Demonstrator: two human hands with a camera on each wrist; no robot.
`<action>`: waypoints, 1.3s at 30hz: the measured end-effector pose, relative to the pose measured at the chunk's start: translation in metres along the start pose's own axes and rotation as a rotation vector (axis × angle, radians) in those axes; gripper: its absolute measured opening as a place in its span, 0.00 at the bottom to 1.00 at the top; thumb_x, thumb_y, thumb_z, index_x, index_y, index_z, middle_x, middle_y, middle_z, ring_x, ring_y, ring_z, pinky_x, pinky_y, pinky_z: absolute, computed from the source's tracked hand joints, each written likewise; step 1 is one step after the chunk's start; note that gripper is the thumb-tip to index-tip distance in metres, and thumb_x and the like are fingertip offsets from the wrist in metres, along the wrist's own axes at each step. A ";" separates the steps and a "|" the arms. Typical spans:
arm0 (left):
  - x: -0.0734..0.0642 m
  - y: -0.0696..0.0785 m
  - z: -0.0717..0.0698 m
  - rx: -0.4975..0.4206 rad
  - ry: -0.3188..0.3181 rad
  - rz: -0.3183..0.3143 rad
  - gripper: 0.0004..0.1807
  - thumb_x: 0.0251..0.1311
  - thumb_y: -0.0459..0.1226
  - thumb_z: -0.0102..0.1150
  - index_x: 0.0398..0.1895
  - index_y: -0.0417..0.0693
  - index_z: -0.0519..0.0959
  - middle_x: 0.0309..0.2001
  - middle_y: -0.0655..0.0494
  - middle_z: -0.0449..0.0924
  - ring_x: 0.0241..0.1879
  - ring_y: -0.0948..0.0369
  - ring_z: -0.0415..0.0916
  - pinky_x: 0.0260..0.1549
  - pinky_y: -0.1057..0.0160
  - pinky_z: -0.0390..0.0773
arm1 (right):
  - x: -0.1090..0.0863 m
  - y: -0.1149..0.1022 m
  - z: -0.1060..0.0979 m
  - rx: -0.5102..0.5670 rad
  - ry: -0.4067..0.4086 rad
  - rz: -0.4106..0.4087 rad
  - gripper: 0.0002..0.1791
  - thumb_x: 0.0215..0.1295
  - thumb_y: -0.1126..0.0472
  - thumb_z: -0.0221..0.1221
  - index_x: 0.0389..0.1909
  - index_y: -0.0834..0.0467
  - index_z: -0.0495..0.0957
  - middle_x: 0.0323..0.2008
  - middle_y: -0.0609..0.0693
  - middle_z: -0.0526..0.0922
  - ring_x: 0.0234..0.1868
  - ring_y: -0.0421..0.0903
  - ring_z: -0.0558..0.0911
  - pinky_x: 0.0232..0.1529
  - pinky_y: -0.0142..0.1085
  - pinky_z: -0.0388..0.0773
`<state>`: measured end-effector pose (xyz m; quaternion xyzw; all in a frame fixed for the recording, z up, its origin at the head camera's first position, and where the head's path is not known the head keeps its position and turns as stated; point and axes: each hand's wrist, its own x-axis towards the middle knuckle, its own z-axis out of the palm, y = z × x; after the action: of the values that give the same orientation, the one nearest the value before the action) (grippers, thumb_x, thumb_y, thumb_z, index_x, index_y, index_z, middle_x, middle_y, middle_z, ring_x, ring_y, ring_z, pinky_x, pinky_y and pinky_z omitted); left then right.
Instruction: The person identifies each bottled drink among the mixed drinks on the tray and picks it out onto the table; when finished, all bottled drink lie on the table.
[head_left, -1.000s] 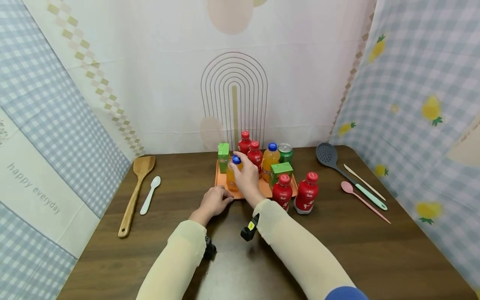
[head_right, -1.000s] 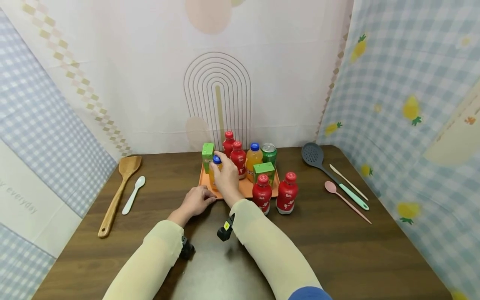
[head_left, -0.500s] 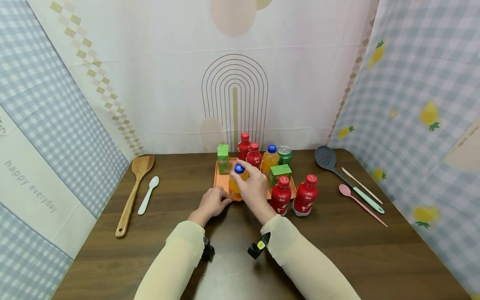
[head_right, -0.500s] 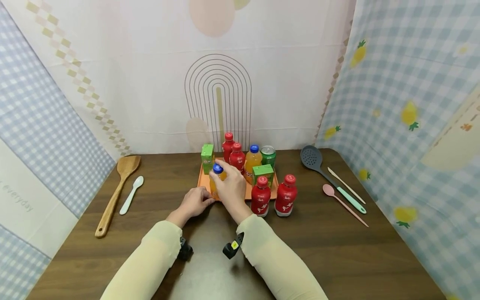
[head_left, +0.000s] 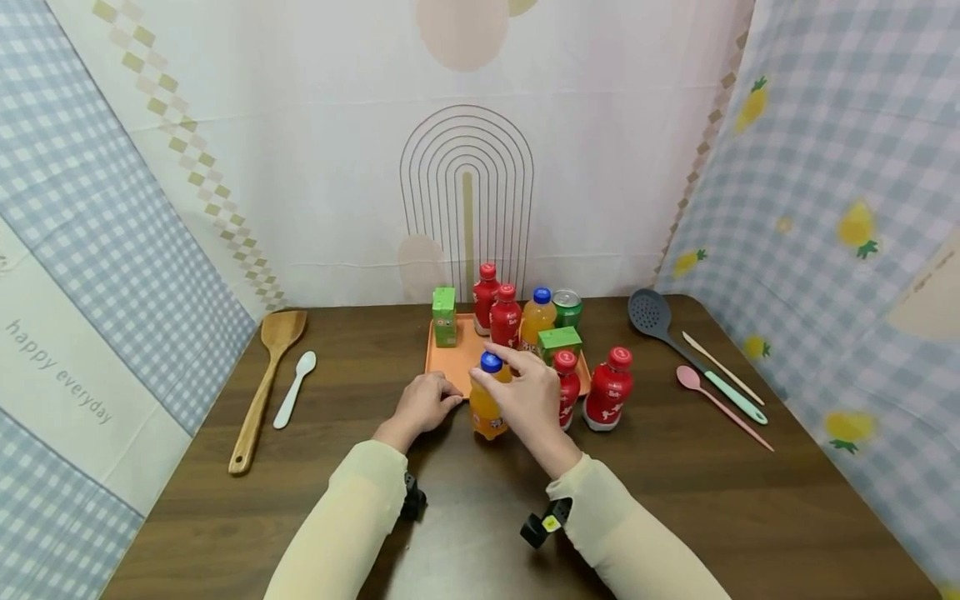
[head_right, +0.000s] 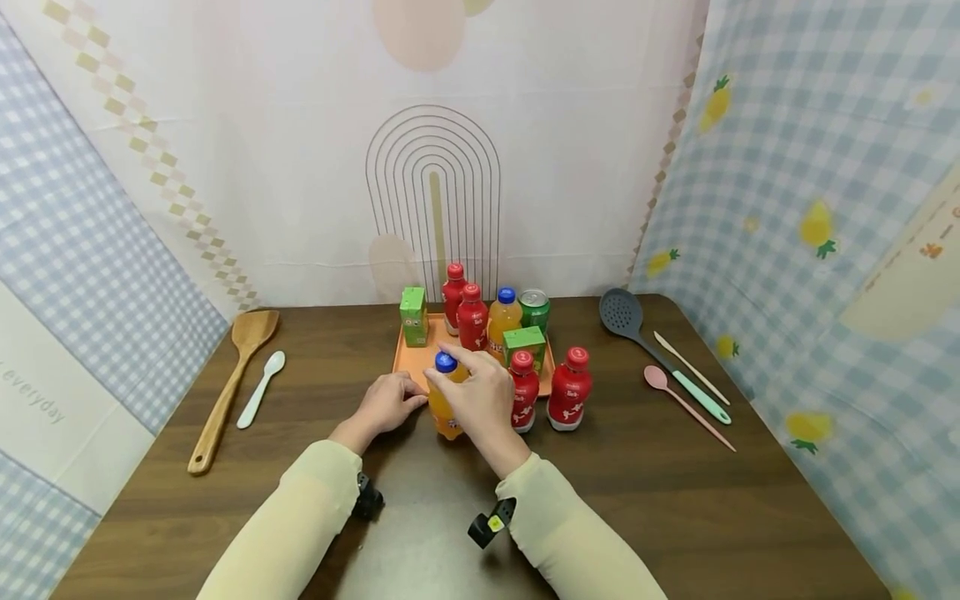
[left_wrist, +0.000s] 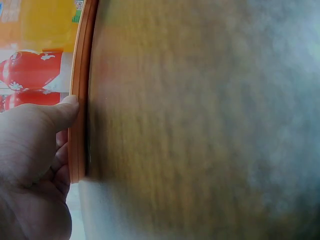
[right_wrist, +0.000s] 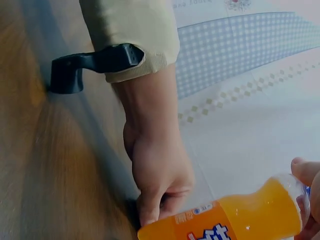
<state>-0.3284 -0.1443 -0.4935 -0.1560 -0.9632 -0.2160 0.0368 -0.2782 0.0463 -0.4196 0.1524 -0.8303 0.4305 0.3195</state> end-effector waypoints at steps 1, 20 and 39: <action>0.000 0.000 0.000 -0.001 0.001 -0.001 0.06 0.61 0.44 0.64 0.33 0.56 0.88 0.29 0.64 0.73 0.31 0.63 0.73 0.35 0.61 0.74 | -0.001 0.001 -0.002 -0.014 0.002 -0.010 0.24 0.49 0.42 0.71 0.48 0.44 0.85 0.37 0.43 0.87 0.31 0.38 0.80 0.24 0.32 0.72; 0.000 -0.002 0.001 0.000 0.001 0.005 0.06 0.60 0.44 0.64 0.34 0.57 0.88 0.29 0.65 0.73 0.32 0.63 0.73 0.36 0.60 0.75 | -0.007 0.019 -0.013 -0.176 0.000 -0.185 0.27 0.47 0.43 0.73 0.50 0.46 0.84 0.34 0.44 0.87 0.24 0.42 0.78 0.22 0.29 0.69; 0.000 -0.002 -0.004 0.001 -0.031 0.040 0.05 0.61 0.42 0.64 0.34 0.57 0.88 0.30 0.65 0.75 0.34 0.61 0.75 0.40 0.58 0.76 | -0.003 0.027 -0.015 -0.228 -0.041 -0.287 0.26 0.51 0.42 0.70 0.49 0.52 0.84 0.41 0.47 0.87 0.35 0.44 0.84 0.35 0.35 0.80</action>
<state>-0.3294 -0.1472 -0.4908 -0.1786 -0.9604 -0.2121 0.0265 -0.2837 0.0742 -0.4320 0.2407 -0.8498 0.2803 0.3760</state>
